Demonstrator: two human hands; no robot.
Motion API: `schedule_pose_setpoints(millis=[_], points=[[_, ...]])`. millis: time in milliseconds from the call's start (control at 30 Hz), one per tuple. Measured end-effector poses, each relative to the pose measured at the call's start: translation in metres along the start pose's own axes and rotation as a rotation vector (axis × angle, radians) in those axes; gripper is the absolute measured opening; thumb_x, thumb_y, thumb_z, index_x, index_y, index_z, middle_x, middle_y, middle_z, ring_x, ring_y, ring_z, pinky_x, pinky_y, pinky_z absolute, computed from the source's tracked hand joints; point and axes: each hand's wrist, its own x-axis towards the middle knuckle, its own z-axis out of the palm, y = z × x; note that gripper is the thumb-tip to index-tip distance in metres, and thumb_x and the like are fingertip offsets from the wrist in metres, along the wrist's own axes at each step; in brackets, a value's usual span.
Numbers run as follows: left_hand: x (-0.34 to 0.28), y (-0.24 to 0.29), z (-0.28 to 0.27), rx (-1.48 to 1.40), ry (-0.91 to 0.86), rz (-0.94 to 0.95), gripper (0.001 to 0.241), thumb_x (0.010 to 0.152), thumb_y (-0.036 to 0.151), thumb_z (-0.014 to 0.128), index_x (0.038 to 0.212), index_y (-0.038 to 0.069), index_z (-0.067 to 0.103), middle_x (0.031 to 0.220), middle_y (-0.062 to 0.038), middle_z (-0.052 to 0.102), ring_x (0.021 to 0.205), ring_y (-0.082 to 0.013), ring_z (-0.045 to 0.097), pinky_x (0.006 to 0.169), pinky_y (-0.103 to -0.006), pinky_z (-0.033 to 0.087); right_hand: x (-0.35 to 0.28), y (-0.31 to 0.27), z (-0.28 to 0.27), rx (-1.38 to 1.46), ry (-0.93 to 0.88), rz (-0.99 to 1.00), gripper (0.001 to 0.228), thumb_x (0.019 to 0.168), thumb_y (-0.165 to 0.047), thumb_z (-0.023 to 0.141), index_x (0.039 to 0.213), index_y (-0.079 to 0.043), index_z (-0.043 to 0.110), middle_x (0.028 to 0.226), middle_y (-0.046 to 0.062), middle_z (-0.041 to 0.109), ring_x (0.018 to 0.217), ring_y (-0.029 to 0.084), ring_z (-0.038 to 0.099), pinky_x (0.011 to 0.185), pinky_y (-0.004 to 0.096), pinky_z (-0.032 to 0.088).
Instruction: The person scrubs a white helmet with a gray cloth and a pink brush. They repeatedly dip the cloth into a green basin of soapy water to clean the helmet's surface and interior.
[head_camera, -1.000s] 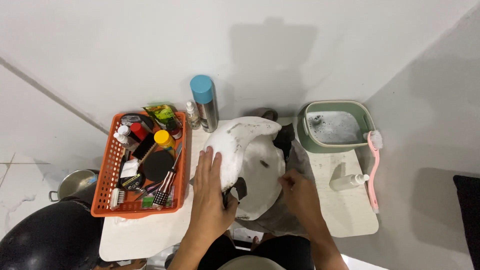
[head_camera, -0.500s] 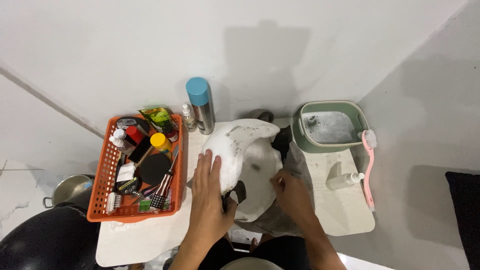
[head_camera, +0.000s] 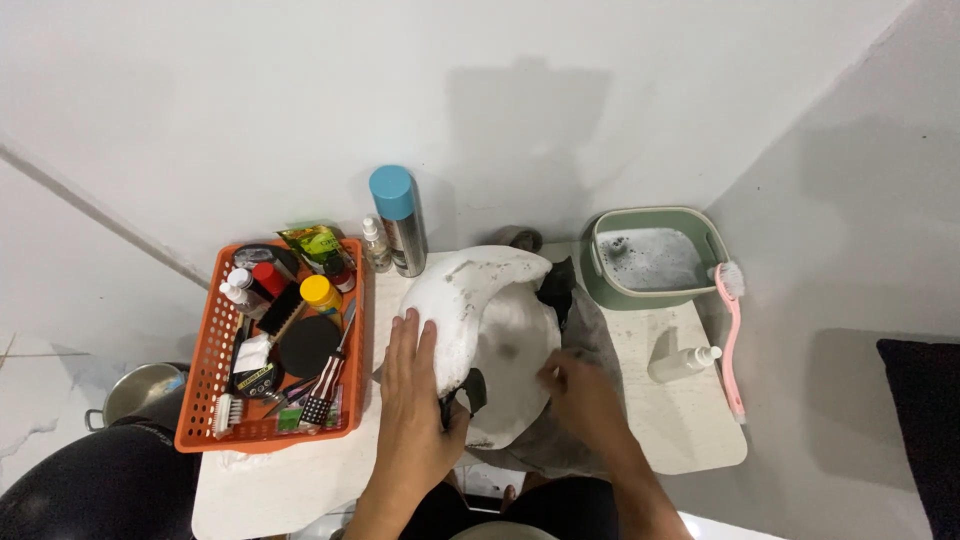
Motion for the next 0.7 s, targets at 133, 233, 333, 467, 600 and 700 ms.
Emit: schedule_pose_setpoints(millis=[133,233,333,467,600,700], points=[[-0.002,0.001,-0.001,-0.011,-0.005,0.024,0.102,0.075,-0.004,0.066,0.162,0.004,0.014,0.172,-0.024,0.009,0.160,-0.0461,0.008,0.125,-0.0619,0.016,-0.009,0.016,0.000,0.144,0.016,-0.104,0.016,0.099,-0.024,0.063,0.092,-0.015,0.074,0.089,0.000,0.072,0.072,0.015,0.066,0.068,0.029,0.050],[-0.003,0.001,-0.001,-0.004,-0.015,0.022,0.102,0.074,-0.004,0.067,0.162,0.005,0.015,0.172,-0.024,0.009,0.160,-0.0455,0.007,0.125,-0.0617,0.016,-0.009,0.027,0.001,0.116,0.041,-0.141,0.011,0.094,-0.023,0.063,0.093,-0.017,0.073,0.091,-0.002,0.075,0.084,0.015,0.069,0.075,0.030,0.050],[-0.007,0.000,0.002,0.012,-0.014,0.020,0.103,0.074,-0.004,0.067,0.162,0.005,0.015,0.172,-0.023,0.010,0.160,-0.0454,0.008,0.125,-0.0617,0.016,-0.016,0.027,0.003,0.132,0.162,-0.060,0.020,0.092,-0.017,0.056,0.100,-0.019,0.075,0.097,-0.001,0.081,0.089,0.018,0.074,0.077,0.032,0.052],[-0.011,0.002,0.005,0.014,0.002,0.062,0.110,0.073,-0.002,0.074,0.164,0.008,0.011,0.172,-0.023,0.011,0.161,-0.0459,0.009,0.126,-0.0629,0.016,-0.033,0.015,-0.002,0.250,-0.096,-0.111,0.020,0.102,-0.023,0.064,0.086,-0.013,0.074,0.084,-0.005,0.070,0.079,0.009,0.056,0.076,0.025,0.045],[-0.014,0.002,0.008,0.029,0.012,0.064,0.111,0.074,0.000,0.074,0.164,0.009,0.011,0.173,-0.023,0.011,0.161,-0.0465,0.009,0.126,-0.0634,0.016,-0.018,0.030,0.001,0.168,0.206,0.005,0.024,0.098,-0.029,0.059,0.114,-0.018,0.072,0.093,0.006,0.082,0.077,0.021,0.074,0.069,0.033,0.051],[-0.015,0.003,0.007,0.036,-0.006,0.063,0.109,0.077,0.000,0.074,0.164,0.009,0.010,0.173,-0.023,0.009,0.161,-0.0460,0.008,0.127,-0.0623,0.014,-0.024,0.028,-0.001,0.156,-0.146,-0.182,0.017,0.101,-0.026,0.064,0.093,-0.016,0.075,0.075,-0.004,0.066,0.069,0.010,0.055,0.068,0.026,0.044]])
